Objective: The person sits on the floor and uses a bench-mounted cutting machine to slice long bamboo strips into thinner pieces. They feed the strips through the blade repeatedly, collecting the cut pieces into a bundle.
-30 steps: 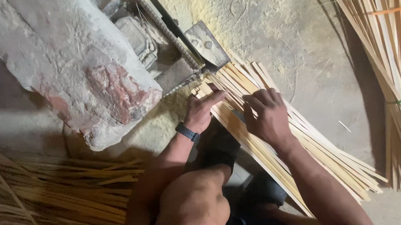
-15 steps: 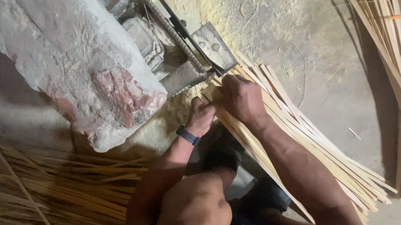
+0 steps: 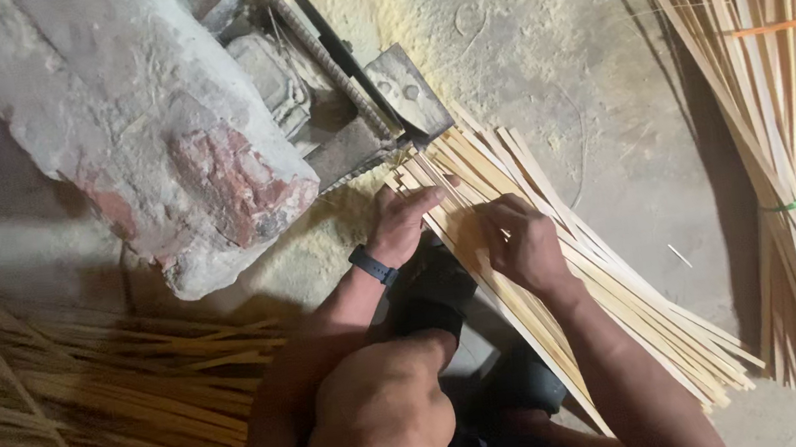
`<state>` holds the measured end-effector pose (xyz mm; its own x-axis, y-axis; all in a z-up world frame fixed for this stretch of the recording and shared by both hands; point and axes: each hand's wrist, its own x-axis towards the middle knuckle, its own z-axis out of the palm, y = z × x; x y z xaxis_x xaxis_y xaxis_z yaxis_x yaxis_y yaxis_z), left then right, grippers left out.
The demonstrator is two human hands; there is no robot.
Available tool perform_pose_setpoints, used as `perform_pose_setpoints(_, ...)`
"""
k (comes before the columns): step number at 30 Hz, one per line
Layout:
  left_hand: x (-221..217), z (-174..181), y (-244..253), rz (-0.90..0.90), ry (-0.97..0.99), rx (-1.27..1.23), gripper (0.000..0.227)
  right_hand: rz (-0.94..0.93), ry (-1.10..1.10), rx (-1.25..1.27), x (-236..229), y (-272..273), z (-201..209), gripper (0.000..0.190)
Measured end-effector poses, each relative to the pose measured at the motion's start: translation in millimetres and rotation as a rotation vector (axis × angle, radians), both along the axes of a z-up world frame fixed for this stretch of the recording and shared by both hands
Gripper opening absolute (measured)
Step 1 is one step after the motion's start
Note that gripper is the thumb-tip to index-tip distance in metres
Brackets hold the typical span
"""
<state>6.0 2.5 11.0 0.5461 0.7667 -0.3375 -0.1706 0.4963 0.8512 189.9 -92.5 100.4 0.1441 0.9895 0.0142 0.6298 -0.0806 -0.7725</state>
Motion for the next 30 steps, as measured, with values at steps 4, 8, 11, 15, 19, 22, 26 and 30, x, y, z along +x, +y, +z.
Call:
perform_pose_setpoints(4, -7.8, 11.3, 0.1, -0.009, 0.033, -0.015, 0.027, -0.015, -0.069, 0.066, -1.9, 1.4, -10.5, 0.015)
perform_pose_setpoints(8, -11.7, 11.7, 3.9, -0.040, 0.101, 0.075, 0.026, 0.101, 0.025, -0.121, 2.8, 2.9, -13.5, 0.013)
perform_pose_setpoints(11, -11.1, 8.3, 5.6, -0.014, -0.013, -0.009, 0.026, 0.034, 0.035, 0.028, 2.2, 6.1, -11.2, 0.013)
perform_pose_setpoints(15, -9.8, 5.5, 6.7, -0.003, -0.020, -0.103, 0.026, -0.078, -0.165, 0.101, -7.5, 20.8, -4.2, 0.010)
perform_pose_setpoints(19, -22.4, -6.8, -1.5, 0.000, -0.079, -0.146, 0.029, -0.063, -0.244, 0.160, -27.1, 46.7, -2.0, 0.004)
perform_pose_setpoints(22, -21.3, -22.0, -9.8, 0.081, -0.050, -0.203, 0.022, -0.090, -0.235, 0.149, -39.7, 65.8, -2.1, 0.008)
perform_pose_setpoints(26, -15.9, -28.3, -11.7, 0.146, -0.023, -0.317, 0.016, -0.028, -0.241, 0.138, -34.2, 68.9, 4.3, 0.004)
perform_pose_setpoints(30, -10.2, -16.9, -3.9, 0.180, -0.104, -0.236, 0.021, -0.004, -0.320, 0.221, -9.7, 29.8, 13.8, 0.014)
